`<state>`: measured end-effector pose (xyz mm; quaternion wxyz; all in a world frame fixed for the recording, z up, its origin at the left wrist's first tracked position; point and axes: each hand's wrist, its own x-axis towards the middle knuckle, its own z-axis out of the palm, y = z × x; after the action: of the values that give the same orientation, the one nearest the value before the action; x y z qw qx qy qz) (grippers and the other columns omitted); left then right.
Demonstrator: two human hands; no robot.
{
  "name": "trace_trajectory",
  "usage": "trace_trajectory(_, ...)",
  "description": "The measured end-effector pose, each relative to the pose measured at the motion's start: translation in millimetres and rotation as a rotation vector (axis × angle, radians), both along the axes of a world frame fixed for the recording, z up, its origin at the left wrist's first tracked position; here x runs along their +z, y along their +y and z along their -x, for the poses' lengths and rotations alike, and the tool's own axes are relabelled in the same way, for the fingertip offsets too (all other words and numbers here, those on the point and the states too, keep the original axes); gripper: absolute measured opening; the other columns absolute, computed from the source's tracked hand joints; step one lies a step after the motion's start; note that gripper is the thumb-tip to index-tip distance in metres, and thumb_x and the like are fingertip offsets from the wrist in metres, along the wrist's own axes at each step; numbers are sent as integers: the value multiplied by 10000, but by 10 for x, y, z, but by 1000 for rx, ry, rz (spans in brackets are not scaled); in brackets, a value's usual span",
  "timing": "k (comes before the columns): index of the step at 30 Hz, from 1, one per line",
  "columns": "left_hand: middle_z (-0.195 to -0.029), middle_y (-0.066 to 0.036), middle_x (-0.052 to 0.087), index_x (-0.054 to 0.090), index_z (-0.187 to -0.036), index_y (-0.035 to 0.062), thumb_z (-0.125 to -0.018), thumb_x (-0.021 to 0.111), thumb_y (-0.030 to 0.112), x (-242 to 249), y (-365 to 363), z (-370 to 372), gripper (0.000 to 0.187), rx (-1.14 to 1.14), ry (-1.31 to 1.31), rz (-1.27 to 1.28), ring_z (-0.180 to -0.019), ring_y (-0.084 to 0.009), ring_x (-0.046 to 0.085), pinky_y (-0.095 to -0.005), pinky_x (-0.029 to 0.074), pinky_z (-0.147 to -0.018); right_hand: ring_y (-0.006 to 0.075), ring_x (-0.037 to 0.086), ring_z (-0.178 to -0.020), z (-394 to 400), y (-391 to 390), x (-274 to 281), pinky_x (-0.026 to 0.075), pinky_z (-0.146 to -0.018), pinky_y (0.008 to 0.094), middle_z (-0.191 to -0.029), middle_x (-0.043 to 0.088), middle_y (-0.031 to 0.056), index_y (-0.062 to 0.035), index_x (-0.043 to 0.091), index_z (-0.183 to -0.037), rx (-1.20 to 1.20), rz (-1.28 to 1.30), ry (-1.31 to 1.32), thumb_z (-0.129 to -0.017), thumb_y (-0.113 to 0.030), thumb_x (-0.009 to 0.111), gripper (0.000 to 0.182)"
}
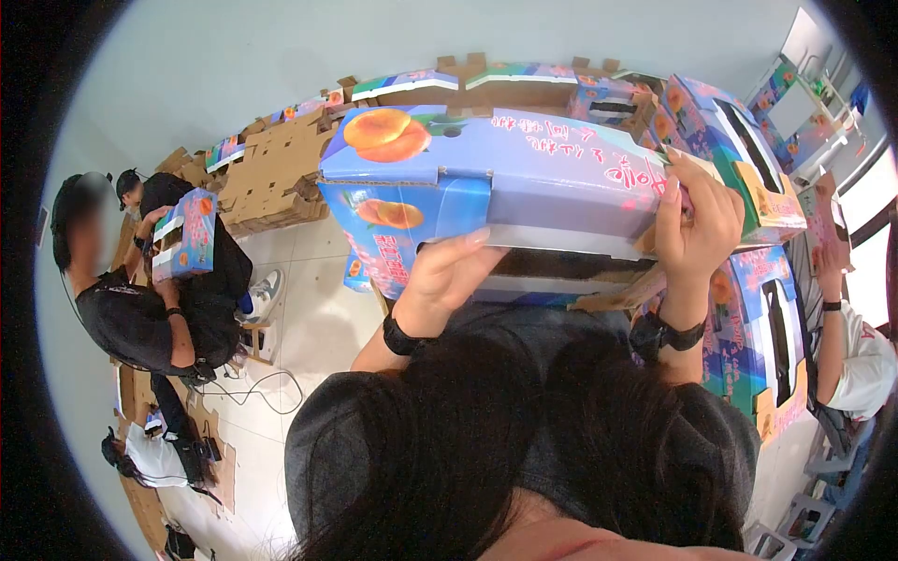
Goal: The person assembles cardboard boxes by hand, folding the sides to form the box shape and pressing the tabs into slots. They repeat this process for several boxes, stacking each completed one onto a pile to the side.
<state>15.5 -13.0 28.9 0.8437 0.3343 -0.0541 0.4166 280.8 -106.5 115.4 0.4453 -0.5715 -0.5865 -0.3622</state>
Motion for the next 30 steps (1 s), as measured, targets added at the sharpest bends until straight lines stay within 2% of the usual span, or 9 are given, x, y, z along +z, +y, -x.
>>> trace_trajectory(11, -1391, -165, 593, 497, -1417, -25, -820, 652, 54, -101, 87, -3, 622, -40, -137, 115, -1331, -355, 522, -530, 302, -1201, 238, 738, -922, 48, -17, -9, 489, -819, 343, -1007, 783, 81, -70, 732, -870, 2, -8, -59, -809, -223, 705, 167)
trace_trajectory(14, -1411, -175, 577, 482, -1435, -15, -813, 644, 50, -112, 103, -10, 646, -33, -148, 149, -1346, -360, 514, -534, 311, -1199, 235, 737, -919, 60, 5, -10, 491, -812, 343, -1000, 782, 76, -74, 730, -865, 5, -13, -69, -804, -229, 709, 168)
trace_trajectory(17, -1417, -183, 573, 472, -1444, -11, -800, 643, 51, -133, 131, 12, 669, -24, -132, 153, -1360, -366, 504, -536, 322, -1194, 233, 736, -916, 82, 12, -2, 493, -801, 345, -993, 781, 73, -80, 730, -860, -4, -14, -80, -799, -235, 712, 167)
trace_trajectory(20, -1418, -140, 583, 475, -1455, 38, -743, 706, 117, -92, 120, 8, 753, 68, 8, 160, -1348, -345, 518, -516, 333, -1198, 235, 735, -915, 100, 19, -5, 497, -798, 348, -992, 780, 73, -82, 731, -856, -19, -15, -90, -792, -244, 718, 175)
trace_trajectory(30, -1442, -113, 566, 498, -1443, 83, -716, 707, 126, -136, 159, 3, 758, 145, -12, 176, -1377, -335, 482, -534, 307, -1205, 245, 733, -911, 170, 28, 12, 505, -815, 352, -974, 778, 76, -79, 726, -854, -29, -31, -98, -782, -254, 723, 189)
